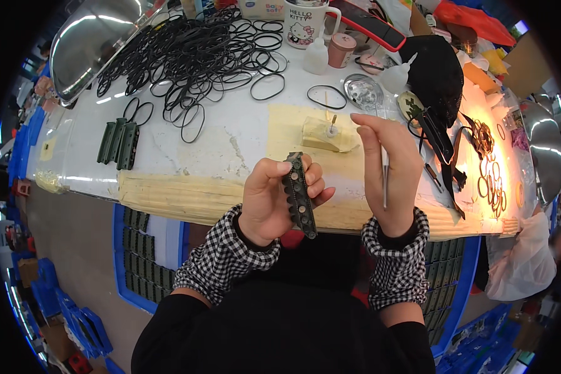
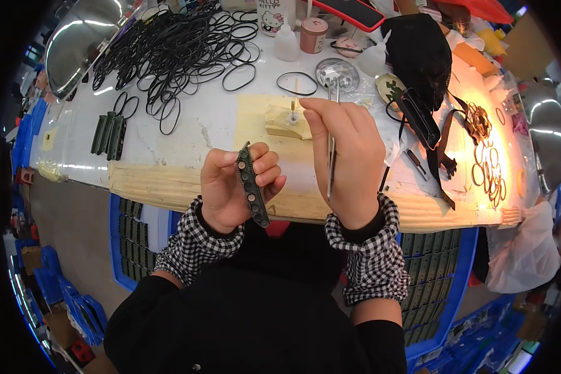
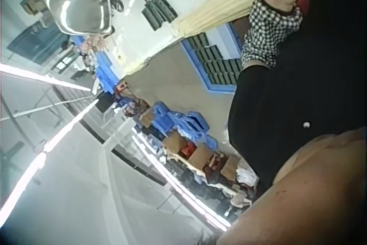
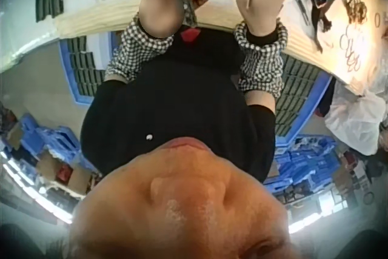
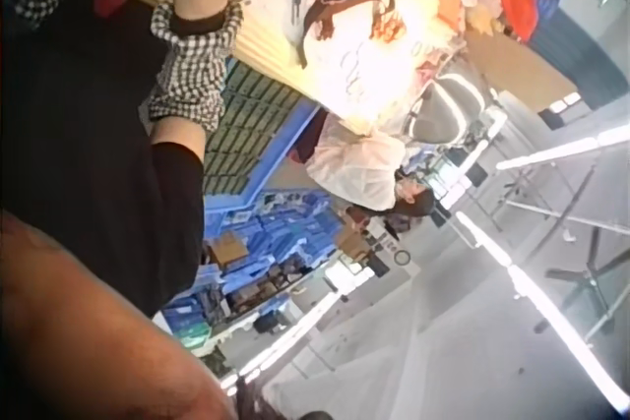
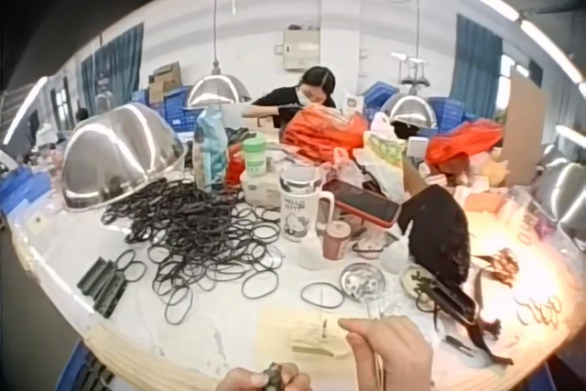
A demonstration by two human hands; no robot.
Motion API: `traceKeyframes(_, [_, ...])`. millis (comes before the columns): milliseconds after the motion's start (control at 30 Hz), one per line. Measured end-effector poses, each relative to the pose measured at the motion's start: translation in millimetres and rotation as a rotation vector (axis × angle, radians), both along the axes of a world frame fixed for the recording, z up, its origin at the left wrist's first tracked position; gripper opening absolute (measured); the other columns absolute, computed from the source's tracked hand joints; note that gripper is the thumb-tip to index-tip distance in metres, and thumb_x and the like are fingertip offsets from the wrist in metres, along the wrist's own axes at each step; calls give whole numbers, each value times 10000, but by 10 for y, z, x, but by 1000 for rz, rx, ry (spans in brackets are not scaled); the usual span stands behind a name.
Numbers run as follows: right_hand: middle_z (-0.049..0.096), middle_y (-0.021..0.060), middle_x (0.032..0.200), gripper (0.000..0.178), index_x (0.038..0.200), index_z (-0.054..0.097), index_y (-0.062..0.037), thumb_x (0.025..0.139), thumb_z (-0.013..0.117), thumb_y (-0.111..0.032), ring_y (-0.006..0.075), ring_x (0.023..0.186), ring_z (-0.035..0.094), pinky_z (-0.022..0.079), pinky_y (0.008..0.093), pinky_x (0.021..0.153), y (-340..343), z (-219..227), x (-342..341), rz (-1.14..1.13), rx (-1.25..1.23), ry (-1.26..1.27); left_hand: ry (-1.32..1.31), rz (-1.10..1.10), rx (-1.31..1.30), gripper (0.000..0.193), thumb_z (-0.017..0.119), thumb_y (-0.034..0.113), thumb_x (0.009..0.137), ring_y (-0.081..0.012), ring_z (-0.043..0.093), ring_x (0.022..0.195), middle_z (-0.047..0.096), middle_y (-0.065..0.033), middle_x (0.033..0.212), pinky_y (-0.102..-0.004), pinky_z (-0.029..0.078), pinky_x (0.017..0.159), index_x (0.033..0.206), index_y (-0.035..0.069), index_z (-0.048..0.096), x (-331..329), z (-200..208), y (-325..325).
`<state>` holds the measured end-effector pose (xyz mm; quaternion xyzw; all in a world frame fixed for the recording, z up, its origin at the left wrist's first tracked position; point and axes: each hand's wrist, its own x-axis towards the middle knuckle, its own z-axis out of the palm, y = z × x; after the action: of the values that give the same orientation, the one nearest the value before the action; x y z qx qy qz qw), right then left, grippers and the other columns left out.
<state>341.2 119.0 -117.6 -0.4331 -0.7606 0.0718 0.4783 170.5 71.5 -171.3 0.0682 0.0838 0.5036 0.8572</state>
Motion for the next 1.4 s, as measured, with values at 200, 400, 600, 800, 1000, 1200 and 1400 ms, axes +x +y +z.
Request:
traceKeyframes(200, [595,70,733,131,883,658,-58,773,727,-74,253,728,559,447,341,634,243,-109,-100,-17,30,-185,-121,-57,-15,192,547,263,811,-154,539,764,470,-11,814,-368,487,967,863,90,482,-18,-63,29])
traceKeyframes(400, [608,70,755,101,859,640,-31,791,714,-41,223,720,575,456,314,651,167,-2,-104,-40,187,-76,-187,-81,10,199,557,256,799,-163,524,751,468,-22,812,-377,489,967,862,85,478,-18,-58,-19])
traceKeyframes(600, [599,67,838,135,989,529,14,971,533,-120,172,814,663,531,268,736,-319,63,-195,306,-437,538,-163,-87,63,244,539,303,810,-171,523,784,505,-34,824,-403,454,924,891,74,519,23,-18,-78])
traceKeyframes(800, [565,66,846,171,986,484,3,1013,449,-163,212,786,696,575,297,727,-418,101,-282,339,-626,644,-103,-53,74,340,516,316,813,-183,532,793,515,-47,821,-412,451,916,970,16,545,27,0,-125])
traceKeyframes(1000, [670,127,782,134,999,495,-1,994,499,-134,116,620,633,520,213,534,-433,105,-312,358,-654,740,-76,-45,80,326,514,314,812,-183,533,796,515,-48,824,-414,457,914,948,19,548,22,25,-145])
traceKeyframes(1200, [668,120,784,134,990,501,1,993,499,-134,117,629,637,526,216,544,-419,88,-318,353,-625,718,-81,-50,60,333,511,321,814,-182,533,790,521,-46,830,-413,458,918,954,21,545,14,16,-143])
traceKeyframes(1400, [585,60,813,108,972,531,18,974,522,-90,133,743,644,531,266,698,-232,-5,-225,205,-487,754,-88,-73,69,248,570,292,787,-165,524,755,476,-21,813,-384,478,936,893,79,499,19,-18,-61])
